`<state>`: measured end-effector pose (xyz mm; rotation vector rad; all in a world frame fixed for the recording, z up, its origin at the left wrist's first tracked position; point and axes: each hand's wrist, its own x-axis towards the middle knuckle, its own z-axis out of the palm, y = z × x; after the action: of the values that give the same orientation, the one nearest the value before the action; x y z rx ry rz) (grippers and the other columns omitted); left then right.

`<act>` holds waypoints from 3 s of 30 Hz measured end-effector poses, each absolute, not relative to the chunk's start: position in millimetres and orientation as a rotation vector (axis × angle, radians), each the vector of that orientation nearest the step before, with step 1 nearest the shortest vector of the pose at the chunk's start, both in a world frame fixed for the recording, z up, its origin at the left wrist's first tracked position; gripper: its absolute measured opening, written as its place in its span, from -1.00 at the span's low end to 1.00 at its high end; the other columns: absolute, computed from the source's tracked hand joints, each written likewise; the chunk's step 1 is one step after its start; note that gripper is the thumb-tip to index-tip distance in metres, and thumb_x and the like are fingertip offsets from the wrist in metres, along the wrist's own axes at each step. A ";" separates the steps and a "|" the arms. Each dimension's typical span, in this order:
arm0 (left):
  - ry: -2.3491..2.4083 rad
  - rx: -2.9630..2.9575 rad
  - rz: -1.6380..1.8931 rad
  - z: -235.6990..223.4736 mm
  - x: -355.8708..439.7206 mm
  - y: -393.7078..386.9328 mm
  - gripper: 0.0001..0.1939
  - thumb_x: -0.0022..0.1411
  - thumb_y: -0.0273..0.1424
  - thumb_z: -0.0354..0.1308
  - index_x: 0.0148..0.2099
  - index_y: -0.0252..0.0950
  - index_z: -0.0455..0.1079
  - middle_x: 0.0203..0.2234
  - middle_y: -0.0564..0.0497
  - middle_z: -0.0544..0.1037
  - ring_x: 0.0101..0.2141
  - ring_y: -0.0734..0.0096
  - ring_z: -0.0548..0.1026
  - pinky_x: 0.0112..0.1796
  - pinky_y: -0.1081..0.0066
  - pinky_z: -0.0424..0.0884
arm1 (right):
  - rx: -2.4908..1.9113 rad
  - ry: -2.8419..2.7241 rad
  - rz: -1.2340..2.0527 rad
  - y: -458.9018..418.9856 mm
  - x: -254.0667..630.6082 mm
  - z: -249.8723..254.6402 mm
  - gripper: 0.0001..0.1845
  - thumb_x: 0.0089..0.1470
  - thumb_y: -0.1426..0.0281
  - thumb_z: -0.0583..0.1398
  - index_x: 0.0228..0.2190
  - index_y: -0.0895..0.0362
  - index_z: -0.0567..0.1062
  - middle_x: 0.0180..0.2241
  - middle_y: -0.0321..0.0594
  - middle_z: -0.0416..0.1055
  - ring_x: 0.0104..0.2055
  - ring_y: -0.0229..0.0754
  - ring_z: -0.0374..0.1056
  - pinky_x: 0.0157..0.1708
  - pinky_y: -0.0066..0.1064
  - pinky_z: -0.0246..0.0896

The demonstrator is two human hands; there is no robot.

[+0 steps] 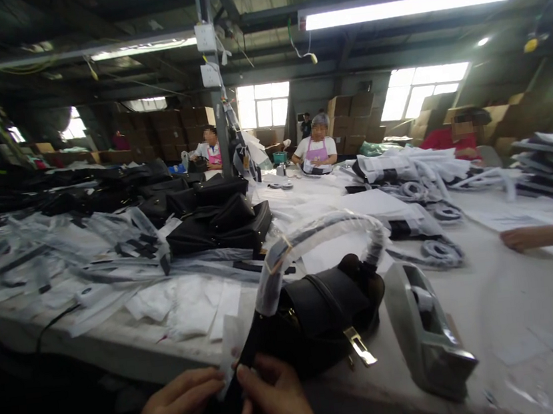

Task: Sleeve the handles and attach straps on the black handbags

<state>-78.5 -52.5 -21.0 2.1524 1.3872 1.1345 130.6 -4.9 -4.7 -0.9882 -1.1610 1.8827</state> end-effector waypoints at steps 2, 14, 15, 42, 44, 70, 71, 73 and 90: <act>1.380 2.077 1.088 -16.5 -76.1 -56.8 -0.73 0.23 -0.42 0.17 -0.09 0.02 0.58 -0.17 0.00 0.66 -0.16 0.24 0.61 -0.12 0.44 0.52 | -1.023 -1.186 1.814 -5.2 128.2 -4.4 -0.39 -0.11 -0.07 0.30 -0.34 0.26 0.57 -0.74 -0.41 0.23 -0.69 -0.43 0.01 -0.64 -0.55 -0.20; 1.457 1.169 1.321 -3.3 -37.5 -27.0 -0.62 0.00 -0.11 0.34 -0.18 -0.22 0.62 -0.19 -0.05 0.68 -0.09 0.05 0.58 -0.05 0.30 0.51 | -1.063 -1.163 1.660 -10.7 123.5 -0.9 -0.41 -0.14 -0.06 0.32 -0.38 0.25 0.63 -0.68 -0.37 0.25 -0.67 -0.42 0.06 -0.64 -0.54 -0.11; 1.474 1.078 1.319 -2.4 -38.0 -26.5 -0.61 -0.02 -0.08 0.35 -0.21 -0.24 0.63 -0.24 -0.05 0.69 -0.13 0.05 0.60 -0.10 0.30 0.54 | -1.059 -1.150 1.660 -11.1 123.0 -0.2 -0.40 -0.16 -0.07 0.33 -0.39 0.26 0.63 -0.68 -0.36 0.26 -0.67 -0.42 0.07 -0.65 -0.55 -0.11; 1.545 1.059 1.097 4.7 -83.0 -73.3 -0.76 -0.01 -0.26 0.35 -0.36 -0.34 0.60 -0.45 -0.06 0.67 -0.39 0.23 0.57 -0.34 0.45 0.42 | -1.095 -1.259 1.230 -20.2 110.4 10.2 -0.67 0.08 0.16 0.25 -0.51 0.15 0.55 -0.57 -0.31 0.41 -0.44 -0.23 0.33 -0.38 -0.49 0.19; 1.543 1.060 1.106 4.8 -82.4 -72.2 -0.76 -0.03 -0.26 0.35 -0.37 -0.35 0.61 -0.45 -0.07 0.67 -0.39 0.23 0.57 -0.33 0.44 0.42 | -1.104 -1.272 1.218 -19.9 108.9 10.5 -0.66 0.08 0.15 0.25 -0.52 0.16 0.54 -0.57 -0.31 0.41 -0.45 -0.23 0.33 -0.40 -0.49 0.19; 1.262 1.036 1.149 32.3 -17.1 0.1 -0.57 0.02 -0.09 0.33 -0.15 -0.27 0.60 -0.31 -0.03 0.68 -0.27 0.18 0.60 -0.26 0.40 0.49 | -1.140 -1.271 1.291 -22.4 139.0 17.0 -0.55 0.11 0.07 0.20 -0.18 0.16 0.61 -0.63 -0.32 0.35 -0.60 -0.28 0.26 -0.59 -0.53 0.17; 1.249 1.053 1.195 36.4 -15.1 3.3 -0.59 0.04 -0.11 0.33 -0.15 -0.28 0.60 -0.27 -0.04 0.67 -0.22 0.18 0.59 -0.21 0.40 0.48 | -1.147 -1.264 1.302 -20.6 137.8 17.8 -0.52 0.09 0.06 0.21 -0.15 0.17 0.61 -0.65 -0.32 0.35 -0.62 -0.27 0.26 -0.60 -0.52 0.18; 1.225 1.071 1.256 40.7 -11.8 8.7 -0.61 0.03 -0.14 0.34 -0.18 -0.31 0.60 -0.26 -0.05 0.66 -0.18 0.16 0.57 -0.18 0.40 0.46 | -1.155 -1.255 1.313 -16.0 134.2 19.7 -0.48 0.07 0.04 0.22 -0.14 0.20 0.60 -0.70 -0.32 0.34 -0.66 -0.27 0.26 -0.63 -0.51 0.20; 1.316 1.106 1.217 12.5 -17.0 -7.1 -0.59 0.14 -0.03 0.19 -0.21 -0.30 0.51 -0.43 0.03 0.62 -0.36 0.26 0.54 -0.35 0.44 0.42 | -1.264 -1.207 1.168 -0.1 118.6 25.7 -0.54 -0.01 0.00 0.26 -0.49 0.19 0.59 -0.77 -0.31 0.33 -0.74 -0.26 0.24 -0.71 -0.51 0.15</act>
<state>-17.0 -7.1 12.5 1.1062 1.3163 1.2169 118.6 -0.1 25.7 -1.2636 -1.2070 1.1679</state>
